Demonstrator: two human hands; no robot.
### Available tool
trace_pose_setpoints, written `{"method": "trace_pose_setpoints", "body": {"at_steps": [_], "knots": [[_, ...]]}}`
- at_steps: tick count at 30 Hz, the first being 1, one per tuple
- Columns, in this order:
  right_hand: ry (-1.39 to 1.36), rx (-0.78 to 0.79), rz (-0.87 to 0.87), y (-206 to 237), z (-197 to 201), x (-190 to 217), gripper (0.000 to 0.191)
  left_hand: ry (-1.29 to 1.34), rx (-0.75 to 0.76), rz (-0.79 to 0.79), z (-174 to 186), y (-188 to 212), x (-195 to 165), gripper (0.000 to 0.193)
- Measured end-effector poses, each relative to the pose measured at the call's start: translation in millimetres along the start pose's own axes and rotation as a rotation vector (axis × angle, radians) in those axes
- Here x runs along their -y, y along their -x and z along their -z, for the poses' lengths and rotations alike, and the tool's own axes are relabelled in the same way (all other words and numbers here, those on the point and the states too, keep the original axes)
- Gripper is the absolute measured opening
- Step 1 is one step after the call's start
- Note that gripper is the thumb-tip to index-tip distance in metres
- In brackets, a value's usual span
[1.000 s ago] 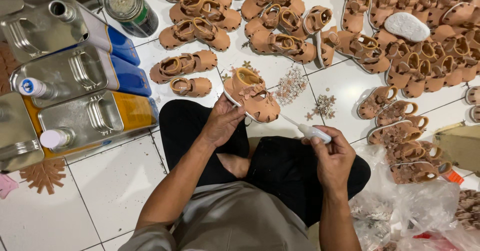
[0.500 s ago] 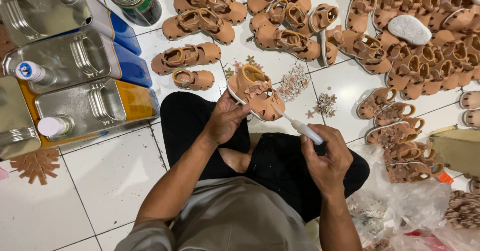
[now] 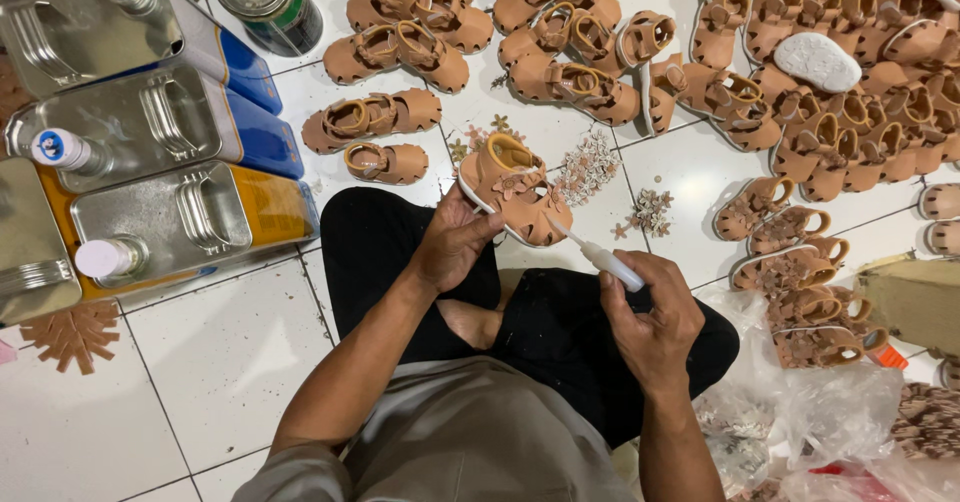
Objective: The person sits on the workshop floor, opens a plastic bag of flower-shaped cutouts, picks up a child's sandal, squeezes glue from a bottle onto the upper, and presses the flower decorations onto the glued spots, then sets the finished sandal aside.
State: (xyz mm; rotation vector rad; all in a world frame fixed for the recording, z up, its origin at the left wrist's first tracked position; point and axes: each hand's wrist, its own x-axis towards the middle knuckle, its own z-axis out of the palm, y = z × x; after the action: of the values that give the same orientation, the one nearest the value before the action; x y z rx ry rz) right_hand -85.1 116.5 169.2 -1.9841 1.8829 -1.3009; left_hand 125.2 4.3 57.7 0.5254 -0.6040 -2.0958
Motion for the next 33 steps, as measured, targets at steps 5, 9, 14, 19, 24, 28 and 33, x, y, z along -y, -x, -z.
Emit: {"method": "trace_pose_setpoints", "body": {"at_steps": [5, 9, 14, 19, 24, 28, 33], "knots": [[-0.007, 0.004, -0.026, 0.7, 0.3, -0.7, 0.022, 0.019, -0.002, 0.007, -2.3, -0.1, -0.1, 0.076], [-0.004, 0.007, -0.037, 0.7, -0.2, -0.3, 0.022, 0.012, -0.010, 0.014, -2.5, 0.6, -1.3, 0.077], [0.018, 0.017, -0.050, 0.6, 0.6, 2.2, 0.022, 0.014, -0.011, 0.009, -1.9, 0.8, -1.5, 0.078], [0.009, 0.026, -0.031, -1.2, 0.0, 2.0, 0.023, 0.007, -0.011, 0.021, -0.6, 0.5, -1.4, 0.078], [0.019, 0.027, -0.050, -1.2, 1.1, 3.1, 0.023, 0.010, -0.008, 0.022, -0.5, -1.0, 0.6, 0.078], [0.024, 0.024, -0.035, -1.2, 1.5, 2.6, 0.023, 0.021, 0.001, 0.016, -0.8, -0.7, 1.8, 0.077], [0.051, 0.013, 0.013, 1.5, 1.2, -2.2, 0.023, 0.018, -0.006, 0.032, -1.0, -0.4, 3.1, 0.075]]}}
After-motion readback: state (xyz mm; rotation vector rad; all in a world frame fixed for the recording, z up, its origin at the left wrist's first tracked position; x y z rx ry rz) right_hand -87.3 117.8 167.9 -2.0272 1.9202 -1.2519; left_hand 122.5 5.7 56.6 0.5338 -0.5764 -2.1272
